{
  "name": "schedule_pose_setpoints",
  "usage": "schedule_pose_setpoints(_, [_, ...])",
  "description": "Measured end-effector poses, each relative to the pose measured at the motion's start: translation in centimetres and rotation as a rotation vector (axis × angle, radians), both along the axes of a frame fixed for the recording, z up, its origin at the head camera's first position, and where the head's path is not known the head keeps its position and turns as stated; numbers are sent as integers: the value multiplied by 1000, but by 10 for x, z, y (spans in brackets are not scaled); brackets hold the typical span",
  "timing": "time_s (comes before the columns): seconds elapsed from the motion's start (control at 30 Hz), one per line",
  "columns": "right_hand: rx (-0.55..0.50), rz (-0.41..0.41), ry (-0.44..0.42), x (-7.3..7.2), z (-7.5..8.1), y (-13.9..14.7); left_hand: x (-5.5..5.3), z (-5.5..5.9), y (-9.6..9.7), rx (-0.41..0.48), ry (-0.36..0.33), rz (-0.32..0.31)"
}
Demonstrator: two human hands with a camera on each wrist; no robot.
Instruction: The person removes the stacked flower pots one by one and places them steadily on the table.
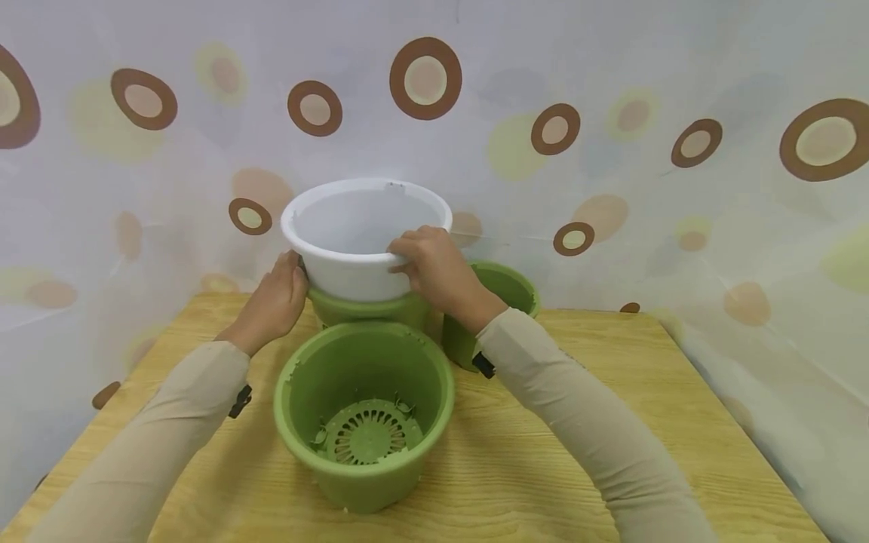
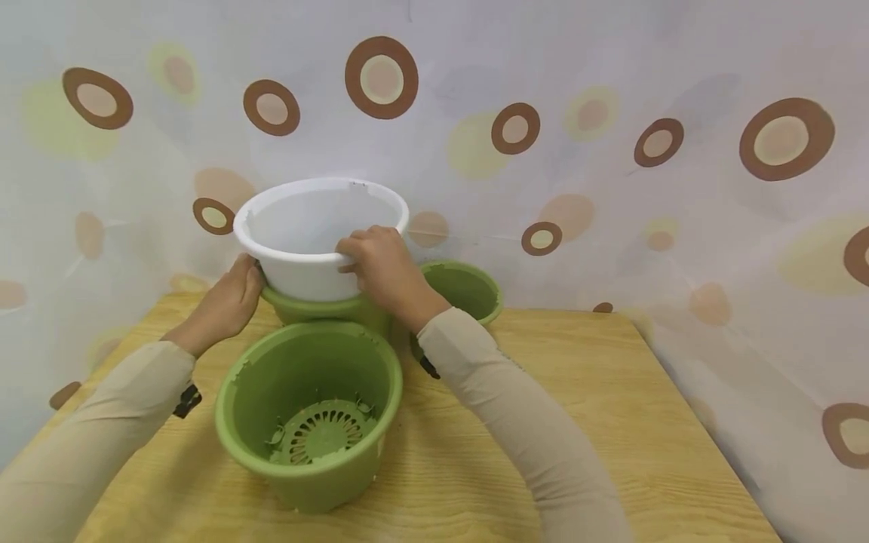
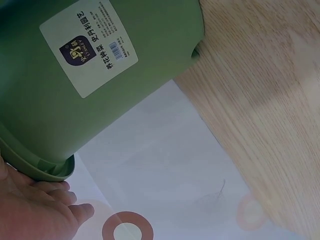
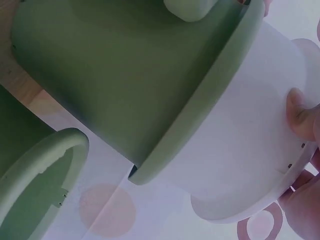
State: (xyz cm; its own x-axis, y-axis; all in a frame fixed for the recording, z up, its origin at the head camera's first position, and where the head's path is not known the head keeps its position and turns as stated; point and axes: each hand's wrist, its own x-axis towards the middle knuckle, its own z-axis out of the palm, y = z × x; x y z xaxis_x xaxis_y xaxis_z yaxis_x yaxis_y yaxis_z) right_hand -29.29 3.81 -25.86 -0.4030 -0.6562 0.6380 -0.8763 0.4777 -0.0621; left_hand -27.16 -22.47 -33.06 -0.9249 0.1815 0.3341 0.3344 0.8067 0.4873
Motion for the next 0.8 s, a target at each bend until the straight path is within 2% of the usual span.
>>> schedule_pose_setpoints(0.3, [-11,-13,16,0,5,1,1,0,0,10,-61,17])
schedule_pose_setpoints(0.8, [-32,-28,-12,3,22,5,0,4,1,0,-63,15])
